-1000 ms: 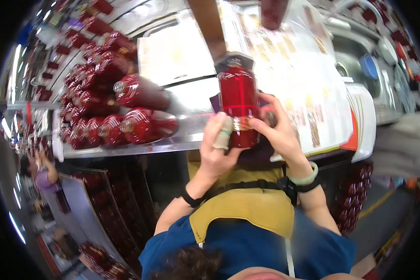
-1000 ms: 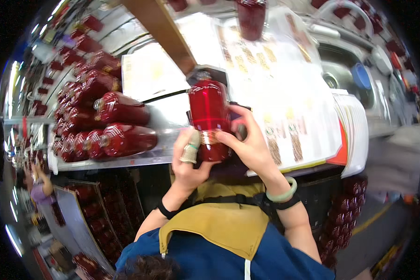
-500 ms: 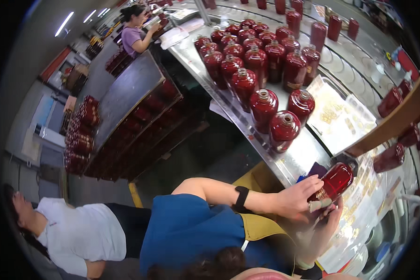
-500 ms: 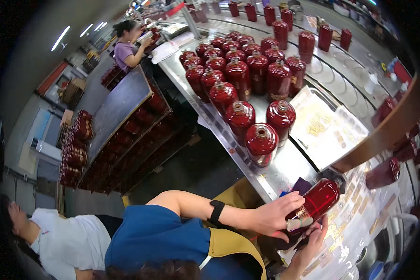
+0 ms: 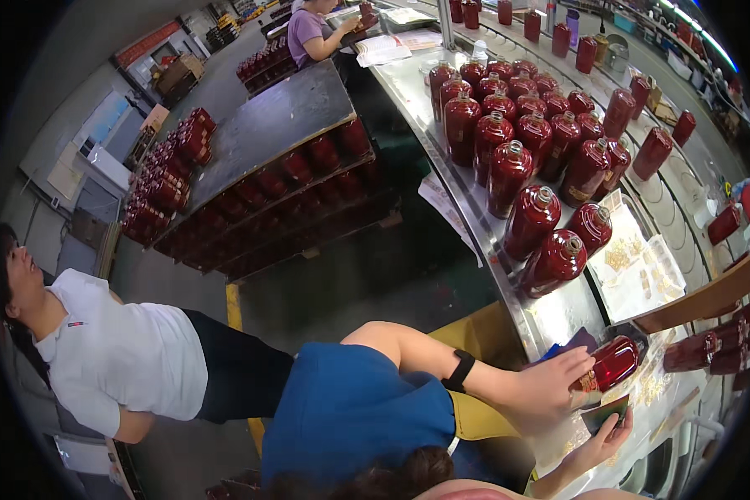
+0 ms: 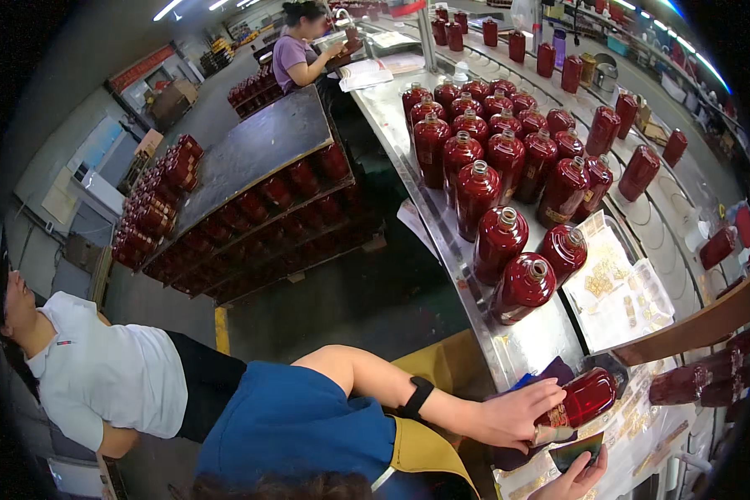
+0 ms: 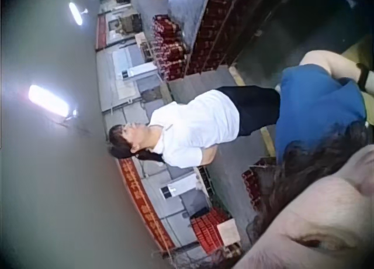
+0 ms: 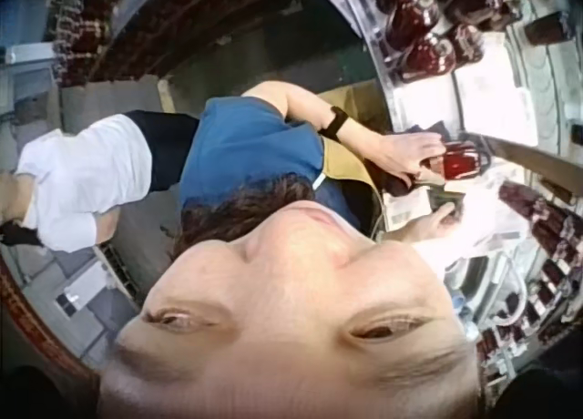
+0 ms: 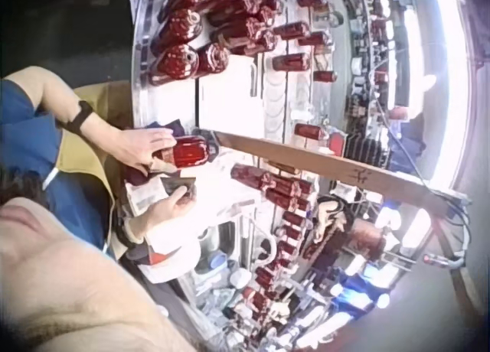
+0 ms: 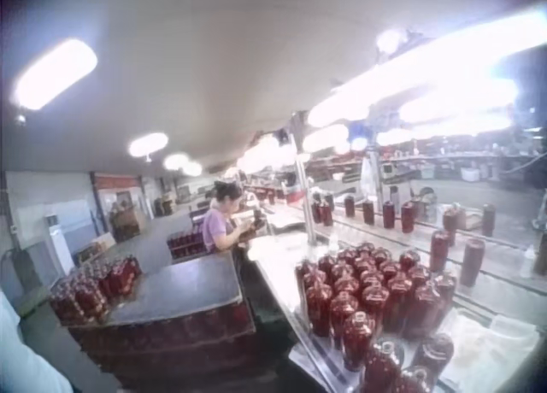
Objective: Manually applying decorative labels and seals to red liquor bottles at a factory workstation.
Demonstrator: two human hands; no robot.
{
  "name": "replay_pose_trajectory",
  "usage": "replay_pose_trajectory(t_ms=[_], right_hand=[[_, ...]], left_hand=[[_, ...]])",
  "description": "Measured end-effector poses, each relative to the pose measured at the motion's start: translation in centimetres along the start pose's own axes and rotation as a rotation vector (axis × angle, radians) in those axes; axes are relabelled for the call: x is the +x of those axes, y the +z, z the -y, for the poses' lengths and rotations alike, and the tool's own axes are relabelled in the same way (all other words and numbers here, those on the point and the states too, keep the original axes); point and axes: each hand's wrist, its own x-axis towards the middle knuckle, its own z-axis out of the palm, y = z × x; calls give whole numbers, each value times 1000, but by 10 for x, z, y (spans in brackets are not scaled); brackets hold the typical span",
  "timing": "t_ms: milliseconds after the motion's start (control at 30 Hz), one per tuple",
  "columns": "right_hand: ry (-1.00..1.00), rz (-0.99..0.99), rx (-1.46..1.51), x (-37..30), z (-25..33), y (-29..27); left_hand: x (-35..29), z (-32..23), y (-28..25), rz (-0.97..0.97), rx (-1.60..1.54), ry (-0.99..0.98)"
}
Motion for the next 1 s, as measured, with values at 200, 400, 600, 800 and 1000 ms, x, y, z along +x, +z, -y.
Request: replay_pose_trajectory(t_ms=[200, 400, 600, 800, 1000], right_hand=[[-144, 123, -259, -21, 27, 46], [-120, 73, -368, -18, -18, 12], [-215, -27, -386, -7, -2, 6], [-109, 95, -390, -16, -9, 23], [-153, -80, -367, -13, 0, 21]], left_hand=[[-14, 18, -2, -155, -364, -225], [-16, 39, 13, -55, -359, -190], [-4, 39, 6, -133, -489, -162], [2, 39, 2, -169, -574, -155], [16, 46, -17, -74, -661, -295]])
